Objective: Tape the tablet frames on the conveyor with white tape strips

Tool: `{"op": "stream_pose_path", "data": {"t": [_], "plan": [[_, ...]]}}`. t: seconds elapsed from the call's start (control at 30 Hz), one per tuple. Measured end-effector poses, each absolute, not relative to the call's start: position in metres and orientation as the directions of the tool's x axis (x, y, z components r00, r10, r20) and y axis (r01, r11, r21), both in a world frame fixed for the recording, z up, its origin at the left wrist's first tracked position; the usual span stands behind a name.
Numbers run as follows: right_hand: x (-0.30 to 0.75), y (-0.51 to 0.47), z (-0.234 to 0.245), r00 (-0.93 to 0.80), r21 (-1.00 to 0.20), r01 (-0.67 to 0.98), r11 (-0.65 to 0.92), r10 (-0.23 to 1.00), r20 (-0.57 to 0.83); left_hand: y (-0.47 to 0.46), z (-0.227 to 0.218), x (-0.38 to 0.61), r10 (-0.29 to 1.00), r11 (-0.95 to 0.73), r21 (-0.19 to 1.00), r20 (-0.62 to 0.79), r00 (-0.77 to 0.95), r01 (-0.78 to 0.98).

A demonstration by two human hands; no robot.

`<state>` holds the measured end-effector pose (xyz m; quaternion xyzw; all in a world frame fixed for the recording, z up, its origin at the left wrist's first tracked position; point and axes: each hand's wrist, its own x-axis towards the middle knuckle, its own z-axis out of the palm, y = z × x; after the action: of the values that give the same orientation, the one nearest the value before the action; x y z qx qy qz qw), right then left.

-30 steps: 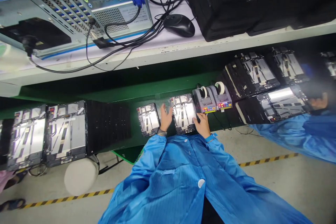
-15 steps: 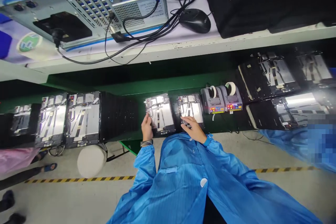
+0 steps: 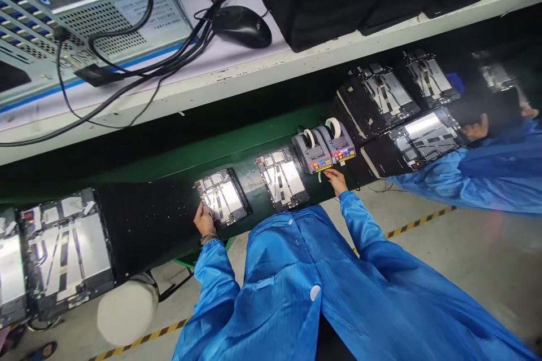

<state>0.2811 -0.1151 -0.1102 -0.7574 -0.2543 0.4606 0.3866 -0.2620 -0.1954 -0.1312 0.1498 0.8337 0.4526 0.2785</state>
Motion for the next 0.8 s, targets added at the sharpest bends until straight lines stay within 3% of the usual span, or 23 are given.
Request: {"op": "stream_pose_path", "data": {"t": [0.17, 0.47, 0.57, 0.67, 0.73, 0.8], "plan": [[0.271, -0.123, -0.121, 0.301, -0.794, -0.045, -0.606, 0.750, -0.589, -0.196, -0.128, -0.255, 0.476, 0.510, 0.860, -0.298, -0.828, -0.017], [0.270, -0.141, -0.125, 0.419, -0.792, -0.096, -0.602, 0.698, -0.581, -0.188, -0.129, -0.254, 0.483, 0.543, 0.840, -0.301, -0.822, 0.011], [0.273, -0.146, -0.107, 0.416, -0.785, -0.041, -0.619, 0.703, -0.576, -0.187, -0.117, -0.254, 0.481, 0.562, 0.822, -0.231, -0.846, 0.095], [0.262, -0.135, -0.079, 0.244, -0.802, 0.175, -0.571, 0.814, -0.527, -0.179, -0.102, -0.236, 0.610, 0.506, 0.827, -0.140, -0.780, 0.247], [0.238, -0.114, -0.058, 0.012, -0.822, 0.343, -0.455, 0.877, -0.481, -0.166, -0.095, -0.209, 0.759, 0.419, 0.861, -0.156, -0.632, 0.290], [0.201, -0.084, -0.040, -0.229, -0.825, 0.470, -0.314, 0.859, -0.457, -0.148, -0.092, -0.176, 0.867, 0.355, 0.893, -0.205, -0.454, 0.276]]}}
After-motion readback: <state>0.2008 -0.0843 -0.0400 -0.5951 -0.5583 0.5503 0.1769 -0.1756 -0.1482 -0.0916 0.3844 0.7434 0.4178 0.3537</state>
